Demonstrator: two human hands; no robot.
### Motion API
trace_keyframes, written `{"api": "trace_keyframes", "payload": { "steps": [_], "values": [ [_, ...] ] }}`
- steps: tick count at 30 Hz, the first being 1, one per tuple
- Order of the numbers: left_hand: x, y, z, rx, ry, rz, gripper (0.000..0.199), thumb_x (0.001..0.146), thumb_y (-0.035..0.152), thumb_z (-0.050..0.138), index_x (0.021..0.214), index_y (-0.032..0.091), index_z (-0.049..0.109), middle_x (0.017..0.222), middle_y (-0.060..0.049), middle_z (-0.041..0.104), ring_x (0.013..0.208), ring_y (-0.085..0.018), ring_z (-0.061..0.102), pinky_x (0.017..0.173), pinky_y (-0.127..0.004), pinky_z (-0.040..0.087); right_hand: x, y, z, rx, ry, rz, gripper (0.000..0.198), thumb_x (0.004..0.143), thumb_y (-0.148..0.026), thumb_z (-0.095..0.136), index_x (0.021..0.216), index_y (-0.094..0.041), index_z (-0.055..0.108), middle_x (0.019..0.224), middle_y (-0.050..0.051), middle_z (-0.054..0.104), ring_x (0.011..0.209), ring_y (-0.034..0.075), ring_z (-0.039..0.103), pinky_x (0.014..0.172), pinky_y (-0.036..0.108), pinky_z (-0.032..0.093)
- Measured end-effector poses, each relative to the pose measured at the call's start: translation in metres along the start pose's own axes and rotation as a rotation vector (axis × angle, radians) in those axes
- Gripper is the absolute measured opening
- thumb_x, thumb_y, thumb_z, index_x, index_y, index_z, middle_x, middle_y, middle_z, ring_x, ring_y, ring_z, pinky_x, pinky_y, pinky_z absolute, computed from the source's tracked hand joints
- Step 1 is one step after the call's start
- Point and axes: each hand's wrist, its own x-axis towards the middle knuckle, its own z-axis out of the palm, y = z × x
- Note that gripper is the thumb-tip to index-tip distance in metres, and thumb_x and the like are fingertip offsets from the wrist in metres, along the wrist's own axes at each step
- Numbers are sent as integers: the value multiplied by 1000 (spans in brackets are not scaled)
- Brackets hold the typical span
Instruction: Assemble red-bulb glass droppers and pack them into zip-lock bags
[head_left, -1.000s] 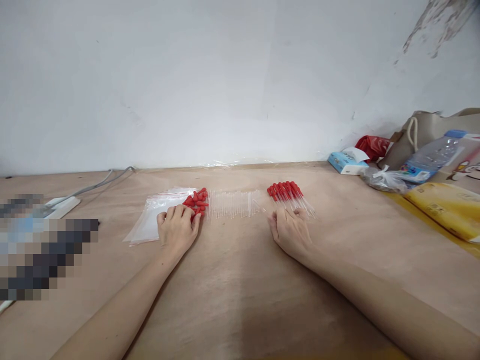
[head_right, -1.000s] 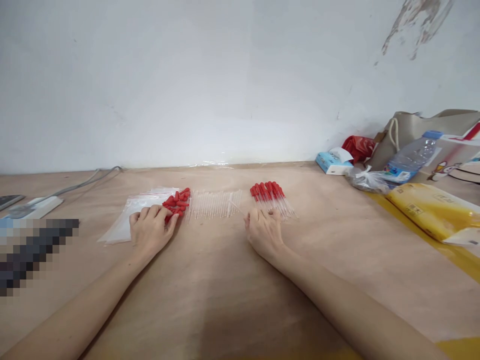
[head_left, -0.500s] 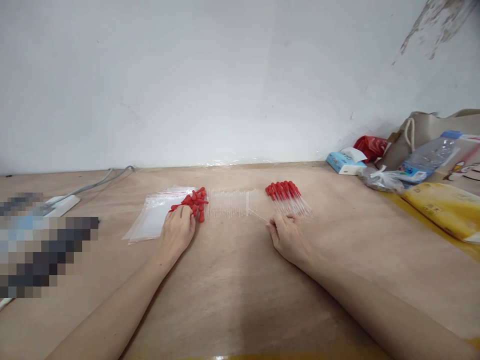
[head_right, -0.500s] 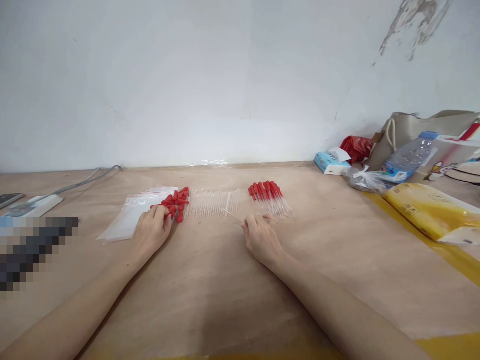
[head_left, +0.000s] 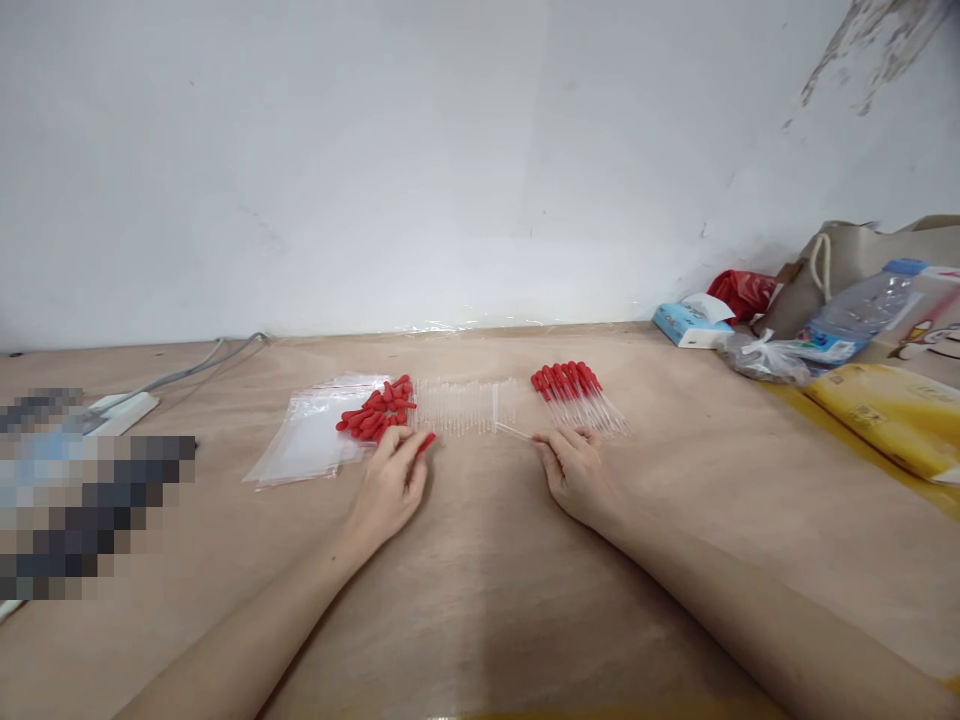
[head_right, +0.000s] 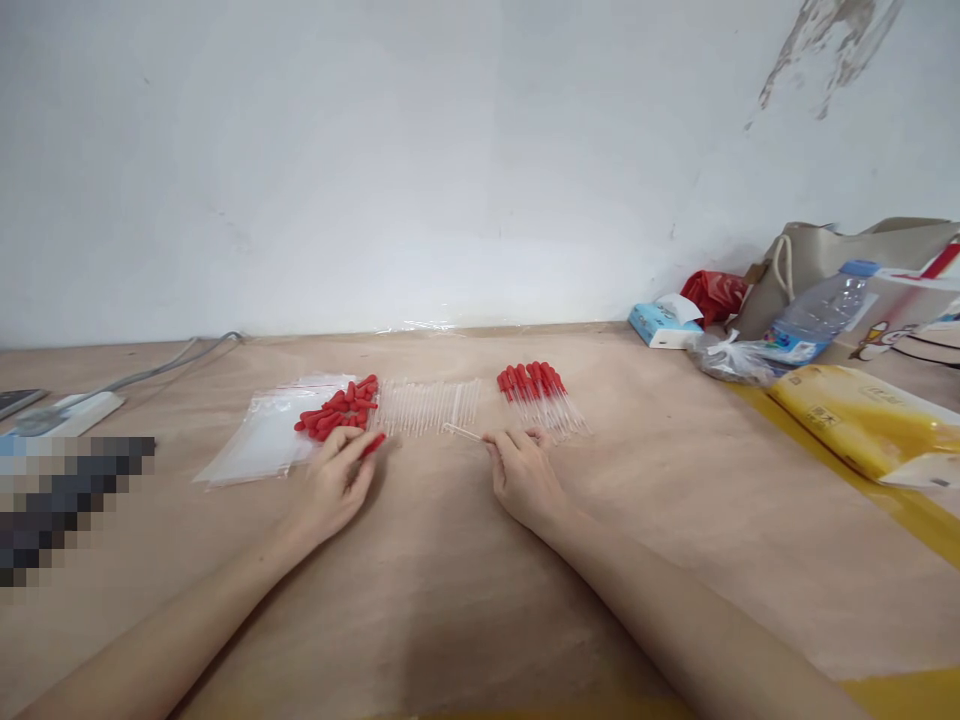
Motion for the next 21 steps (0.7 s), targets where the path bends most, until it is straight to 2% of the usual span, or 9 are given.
{"api": "trace_keyframes", "payload": {
  "steps": [3, 7, 15, 18, 21],
  "values": [
    [-3, 18, 6, -151, -122, -17, 20, 85, 18, 41, 99, 18, 55, 88, -4, 50, 79, -15, 51, 70, -26, 43, 1, -4, -1, 62, -10, -15, 18, 87, -19, 34, 88, -17, 53, 77, 4, 60, 71, 15, 53, 82, 33, 29],
    [-3, 30, 8, -234, -185, -35, 14, 86, 23, 43, 92, 18, 55, 83, -2, 50, 74, -13, 50, 67, -26, 42, 0, -11, 0, 121, -70, -97, 16, 87, -19, 35, 86, -18, 51, 70, 0, 57, 60, 11, 49, 83, 33, 30],
    [-2, 33, 6, -279, -197, -62, 13, 87, 26, 43, 90, 17, 53, 80, -2, 54, 73, -13, 51, 67, -25, 41, 0, -15, -1, 183, -153, -171, 15, 87, -17, 36, 88, -17, 50, 75, 2, 56, 66, 11, 49, 83, 32, 28],
    [-3, 33, 7, -325, -219, -110, 15, 87, 28, 43, 89, 18, 54, 76, 0, 56, 69, -12, 52, 64, -24, 41, 0, -15, -1, 205, -197, -206, 16, 87, -19, 36, 85, -17, 51, 72, 1, 55, 66, 11, 48, 81, 32, 28],
    [-5, 30, 9, -376, -193, -99, 15, 86, 28, 46, 89, 18, 56, 78, -1, 58, 70, -12, 53, 65, -23, 41, 1, -13, -2, 236, -228, -217, 17, 88, -20, 36, 83, -17, 52, 71, 1, 56, 65, 11, 48, 79, 31, 27]
  ]
}}
